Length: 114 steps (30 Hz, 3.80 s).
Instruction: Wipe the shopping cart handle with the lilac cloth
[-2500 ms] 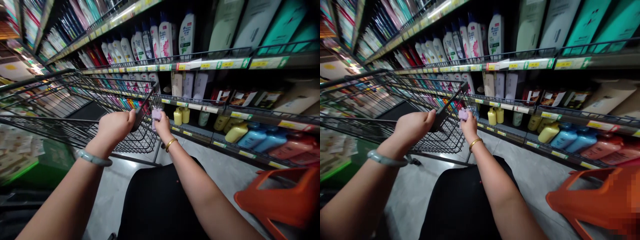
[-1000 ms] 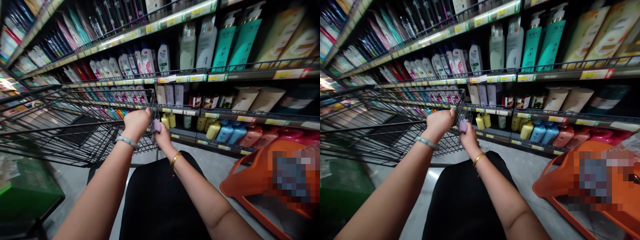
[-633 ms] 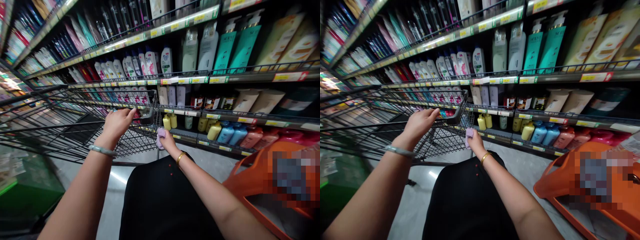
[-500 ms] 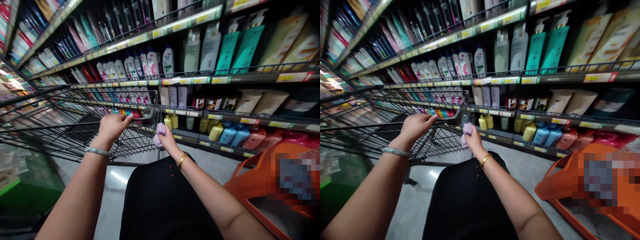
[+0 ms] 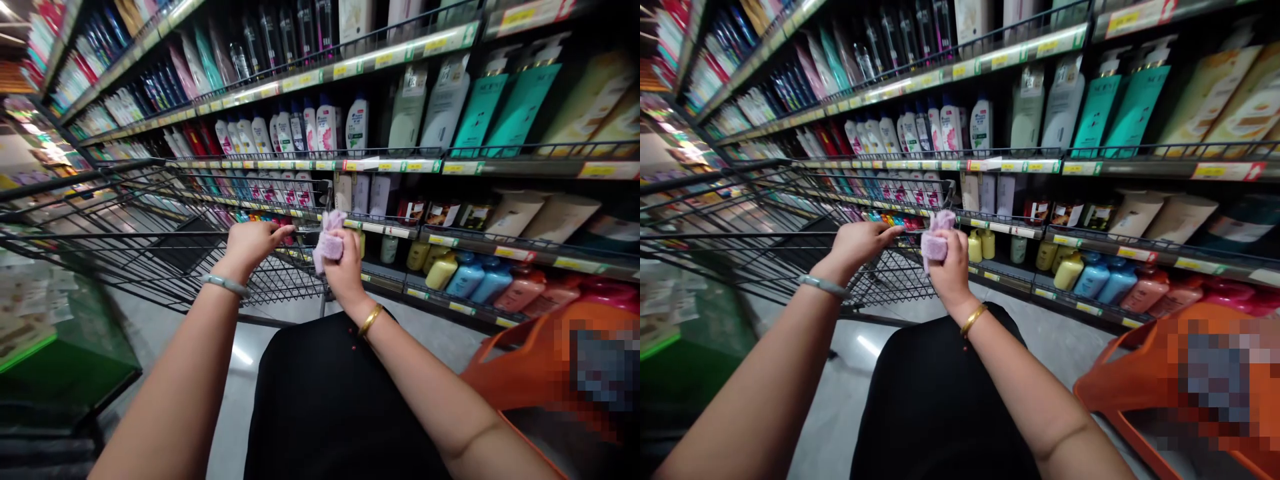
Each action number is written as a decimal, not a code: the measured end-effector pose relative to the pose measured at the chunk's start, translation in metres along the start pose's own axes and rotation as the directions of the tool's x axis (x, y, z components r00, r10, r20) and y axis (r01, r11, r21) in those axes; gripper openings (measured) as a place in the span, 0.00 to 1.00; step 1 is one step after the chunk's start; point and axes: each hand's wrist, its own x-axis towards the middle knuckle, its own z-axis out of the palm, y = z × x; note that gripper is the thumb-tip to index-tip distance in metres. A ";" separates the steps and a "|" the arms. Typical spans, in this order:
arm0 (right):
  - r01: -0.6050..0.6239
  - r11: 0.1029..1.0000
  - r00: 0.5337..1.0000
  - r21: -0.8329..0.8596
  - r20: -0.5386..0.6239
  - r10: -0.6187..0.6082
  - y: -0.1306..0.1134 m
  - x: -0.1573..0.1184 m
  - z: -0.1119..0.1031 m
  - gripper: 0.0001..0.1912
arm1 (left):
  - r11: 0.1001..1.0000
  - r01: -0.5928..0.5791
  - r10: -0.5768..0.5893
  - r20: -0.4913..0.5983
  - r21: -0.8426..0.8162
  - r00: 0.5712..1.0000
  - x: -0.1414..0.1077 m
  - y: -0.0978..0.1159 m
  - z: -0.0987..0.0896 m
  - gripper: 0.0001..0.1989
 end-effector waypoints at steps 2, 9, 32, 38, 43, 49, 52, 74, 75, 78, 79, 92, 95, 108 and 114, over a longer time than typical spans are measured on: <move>0.080 0.995 0.997 -0.057 0.007 -0.080 -0.019 0.016 0.003 0.19 | 1.000 -0.016 0.016 -0.015 0.002 1.000 0.000 0.003 0.001 0.39; 0.393 0.873 0.877 -0.289 0.404 -0.261 -0.022 0.007 0.026 0.19 | 0.994 -0.104 0.101 -0.132 -0.014 0.986 -0.002 0.009 0.008 0.28; 0.884 0.398 0.403 -0.246 0.832 -0.381 0.044 -0.016 0.026 0.13 | 0.993 -0.115 0.101 -0.314 -0.026 0.944 -0.006 -0.016 0.026 0.22; 0.898 0.380 0.366 -0.223 0.858 -0.361 0.041 -0.030 0.021 0.11 | 0.994 -0.104 0.088 -0.297 -0.039 0.951 -0.007 -0.013 0.022 0.22; 0.846 0.409 0.510 -0.342 0.742 -0.435 0.019 -0.016 0.043 0.16 | 0.991 -0.113 0.087 -0.306 -0.068 0.948 -0.011 -0.007 0.019 0.21; 0.936 0.350 0.178 -0.031 0.900 -0.397 0.054 -0.048 0.034 0.10 | 0.988 -0.138 0.108 -0.328 -0.069 0.939 -0.019 0.001 0.018 0.22; 0.945 0.326 0.187 -0.042 0.884 -0.429 0.033 -0.036 0.029 0.11 | 0.977 -0.189 0.148 -0.334 -0.093 0.931 -0.019 -0.003 0.018 0.22; 0.906 0.349 0.405 -0.241 0.735 -0.544 -0.062 0.005 0.110 0.17 | 0.986 -0.104 0.055 -0.343 -0.128 0.938 -0.028 -0.088 0.023 0.21; 0.917 0.335 0.376 -0.217 0.753 -0.540 -0.054 -0.002 0.111 0.16 | 0.987 -0.105 0.057 -0.343 -0.124 0.938 -0.029 -0.088 0.023 0.21; 0.952 0.297 0.221 -0.074 0.836 -0.502 -0.015 -0.033 0.105 0.13 | 0.990 -0.093 0.052 -0.344 -0.104 0.937 -0.033 -0.084 0.024 0.22; 0.954 0.297 0.185 -0.036 0.852 -0.490 -0.005 -0.041 0.103 0.13 | 0.991 -0.090 0.051 -0.342 -0.100 0.938 -0.034 -0.082 0.023 0.22; 0.921 0.362 0.310 -0.146 0.839 -0.448 -0.051 -0.031 0.149 0.17 | 0.995 -0.002 -0.026 -0.274 -0.100 0.961 -0.026 -0.169 0.017 0.25; 0.934 0.356 0.154 -0.017 0.921 -0.359 -0.019 -0.069 0.149 0.13 | 0.995 0.020 -0.046 -0.264 -0.102 0.963 -0.027 -0.173 0.023 0.24; 0.888 0.442 0.317 -0.124 0.863 -0.395 -0.065 -0.046 0.177 0.15 | 0.985 -0.034 -0.031 -0.365 -0.170 0.930 -0.027 -0.183 0.035 0.23; 0.897 0.437 0.269 -0.062 0.861 -0.431 -0.064 -0.056 0.156 0.16 | 0.984 -0.014 -0.054 -0.374 -0.179 0.926 -0.034 -0.182 0.030 0.22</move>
